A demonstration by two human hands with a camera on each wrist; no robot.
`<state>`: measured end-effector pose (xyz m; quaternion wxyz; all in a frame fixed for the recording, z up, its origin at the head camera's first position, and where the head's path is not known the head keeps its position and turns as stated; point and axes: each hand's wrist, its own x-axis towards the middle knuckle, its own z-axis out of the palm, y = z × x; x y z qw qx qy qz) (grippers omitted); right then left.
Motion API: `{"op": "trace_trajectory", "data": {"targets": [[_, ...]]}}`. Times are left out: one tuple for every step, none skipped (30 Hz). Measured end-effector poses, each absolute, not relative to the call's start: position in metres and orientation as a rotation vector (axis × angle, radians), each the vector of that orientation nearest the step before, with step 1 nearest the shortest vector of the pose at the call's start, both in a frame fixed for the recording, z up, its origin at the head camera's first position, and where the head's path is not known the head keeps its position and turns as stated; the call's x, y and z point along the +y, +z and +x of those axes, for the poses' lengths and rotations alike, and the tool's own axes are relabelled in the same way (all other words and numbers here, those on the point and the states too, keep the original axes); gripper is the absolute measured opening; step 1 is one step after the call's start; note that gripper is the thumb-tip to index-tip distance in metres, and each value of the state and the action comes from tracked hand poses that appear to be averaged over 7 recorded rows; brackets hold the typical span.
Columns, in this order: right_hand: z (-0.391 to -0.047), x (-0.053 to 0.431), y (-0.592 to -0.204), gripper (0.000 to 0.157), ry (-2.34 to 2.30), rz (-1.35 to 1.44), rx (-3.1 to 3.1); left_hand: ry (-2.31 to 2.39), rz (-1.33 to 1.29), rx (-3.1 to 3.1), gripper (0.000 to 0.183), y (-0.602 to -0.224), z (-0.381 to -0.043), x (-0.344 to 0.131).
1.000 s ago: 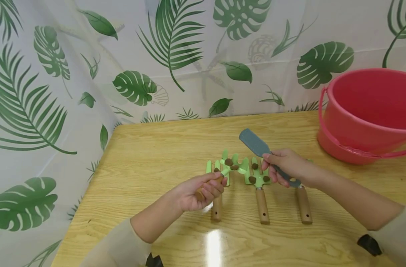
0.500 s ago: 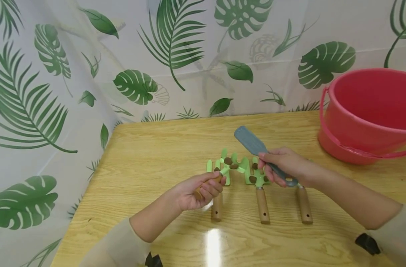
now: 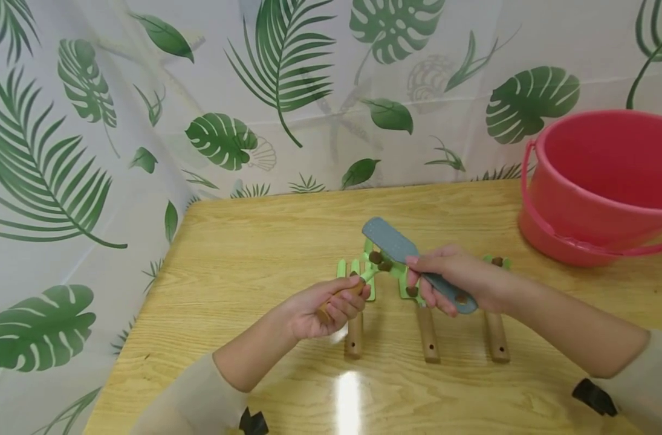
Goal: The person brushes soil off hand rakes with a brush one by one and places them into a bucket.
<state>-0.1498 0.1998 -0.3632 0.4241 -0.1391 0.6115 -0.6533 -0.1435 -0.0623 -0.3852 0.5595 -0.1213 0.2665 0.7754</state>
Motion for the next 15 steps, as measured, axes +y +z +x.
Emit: {"op": "trace_trajectory", "data": {"targets": [[-0.150,0.199,-0.363,0.034,-1.640,-0.335,1.466,1.828,-0.267,0.640,0.030,-0.385,-0.143,-0.062],[-0.151,0.199,-0.363,0.034,-1.647,-0.333,1.401,1.826,-0.251,0.648,0.030,-0.385,-0.143,-0.061],[-0.151,0.199,-0.363,0.035,-1.656,-0.331,1.334,1.824,-0.238,0.655,0.030,-0.384,-0.143,-0.061],[-0.152,0.199,-0.363,0.036,-1.661,-0.327,1.270,1.823,-0.227,0.661,0.029,-0.384,-0.143,-0.060],[-0.152,0.199,-0.364,0.037,-1.666,-0.331,1.212,1.820,-0.223,0.661,0.029,-0.384,-0.143,-0.060],[-0.152,0.199,-0.365,0.038,-1.670,-0.336,1.161,1.817,-0.219,0.663,0.029,-0.383,-0.143,-0.060],[-0.153,0.199,-0.366,0.039,-1.672,-0.341,1.122,1.815,-0.221,0.663,0.029,-0.383,-0.143,-0.059],[-0.152,0.199,-0.367,0.040,-1.674,-0.347,1.089,1.813,-0.221,0.664,0.029,-0.383,-0.143,-0.059],[-0.152,0.199,-0.368,0.040,-1.676,-0.350,1.060,1.812,-0.223,0.664,0.029,-0.383,-0.143,-0.058],[-0.152,0.199,-0.369,0.041,-1.676,-0.349,1.038,1.809,-0.224,0.667,0.029,-0.383,-0.143,-0.058],[-0.151,0.199,-0.370,0.041,-1.675,-0.353,1.020,1.807,-0.226,0.671,0.029,-0.383,-0.142,-0.058],[-0.151,0.198,-0.371,0.041,-1.674,-0.353,1.006,1.805,-0.230,0.675,0.028,-0.383,-0.142,-0.057],[-0.150,0.198,-0.372,0.041,-1.672,-0.353,0.996,1.804,-0.231,0.684,0.028,-0.383,-0.142,-0.057],[-0.150,0.198,-0.373,0.041,-1.672,-0.353,0.987,1.803,-0.235,0.690,0.028,-0.383,-0.142,-0.057],[-0.150,0.197,-0.375,0.041,-1.671,-0.355,0.981,1.801,-0.237,0.700,0.028,-0.383,-0.142,-0.057]]}}
